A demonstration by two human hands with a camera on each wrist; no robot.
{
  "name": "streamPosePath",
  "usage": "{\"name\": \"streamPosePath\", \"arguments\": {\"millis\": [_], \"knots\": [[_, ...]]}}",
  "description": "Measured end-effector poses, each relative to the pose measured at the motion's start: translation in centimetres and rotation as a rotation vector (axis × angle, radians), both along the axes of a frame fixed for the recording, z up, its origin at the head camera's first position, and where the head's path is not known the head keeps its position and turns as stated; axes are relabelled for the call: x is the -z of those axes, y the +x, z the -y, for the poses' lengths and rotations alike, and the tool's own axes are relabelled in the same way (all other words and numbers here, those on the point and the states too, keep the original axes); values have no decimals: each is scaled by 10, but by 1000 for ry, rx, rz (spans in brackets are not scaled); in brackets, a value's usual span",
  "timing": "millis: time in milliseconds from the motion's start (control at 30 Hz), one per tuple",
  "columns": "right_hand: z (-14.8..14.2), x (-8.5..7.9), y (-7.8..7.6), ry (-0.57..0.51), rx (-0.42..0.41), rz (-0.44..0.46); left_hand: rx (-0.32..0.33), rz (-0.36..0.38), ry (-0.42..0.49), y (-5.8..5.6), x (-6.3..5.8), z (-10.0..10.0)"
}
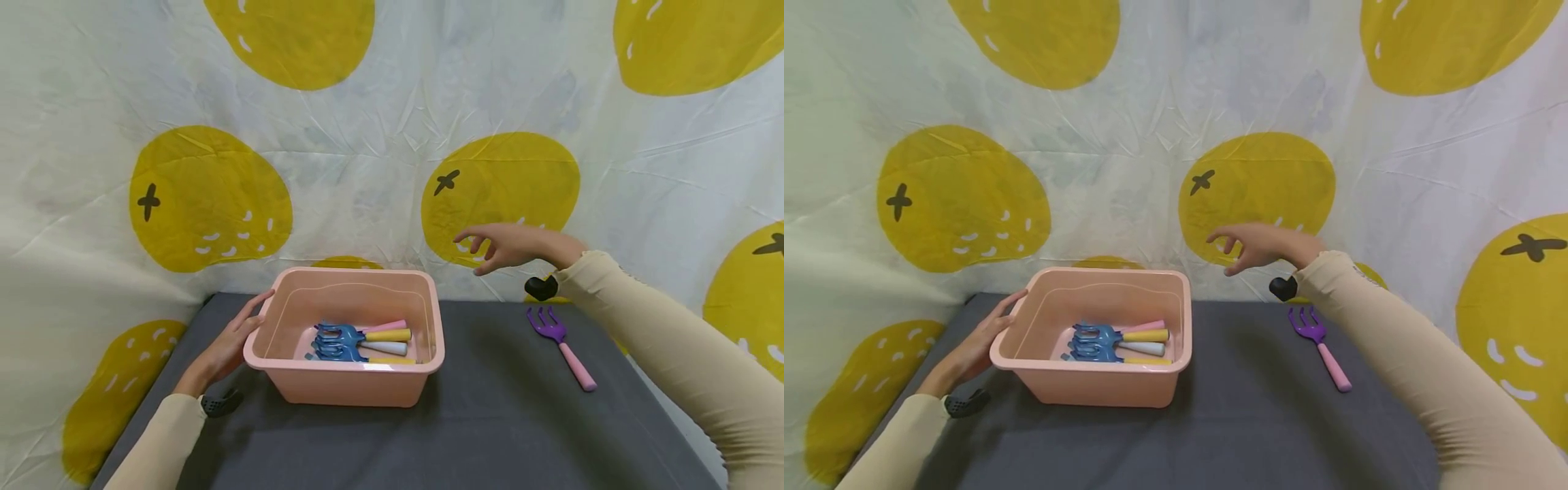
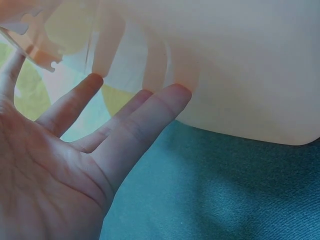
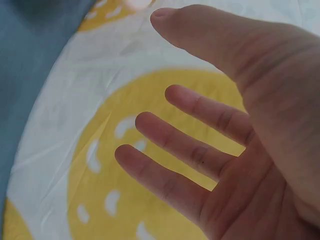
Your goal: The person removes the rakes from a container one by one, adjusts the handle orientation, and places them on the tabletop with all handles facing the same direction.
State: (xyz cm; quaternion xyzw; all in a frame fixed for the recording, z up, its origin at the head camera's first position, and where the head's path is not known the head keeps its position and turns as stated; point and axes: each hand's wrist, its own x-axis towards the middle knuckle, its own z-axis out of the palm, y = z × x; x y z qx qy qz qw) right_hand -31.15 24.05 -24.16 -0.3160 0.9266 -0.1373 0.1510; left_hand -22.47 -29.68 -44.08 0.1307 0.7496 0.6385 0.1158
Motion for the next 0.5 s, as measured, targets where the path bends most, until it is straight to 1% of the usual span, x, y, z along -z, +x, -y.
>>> {"name": "streamPosePath", "arguments": {"millis": [133, 300, 500], "knots": [[31, 0, -2, 20, -31, 15, 3, -7, 1, 0, -1, -1], [64, 1, -2, 24, -77, 47, 0, 2, 7, 0, -1, -1], [97, 10, -4, 34, -121, 80, -14, 8, 0, 0, -1, 0]]}}
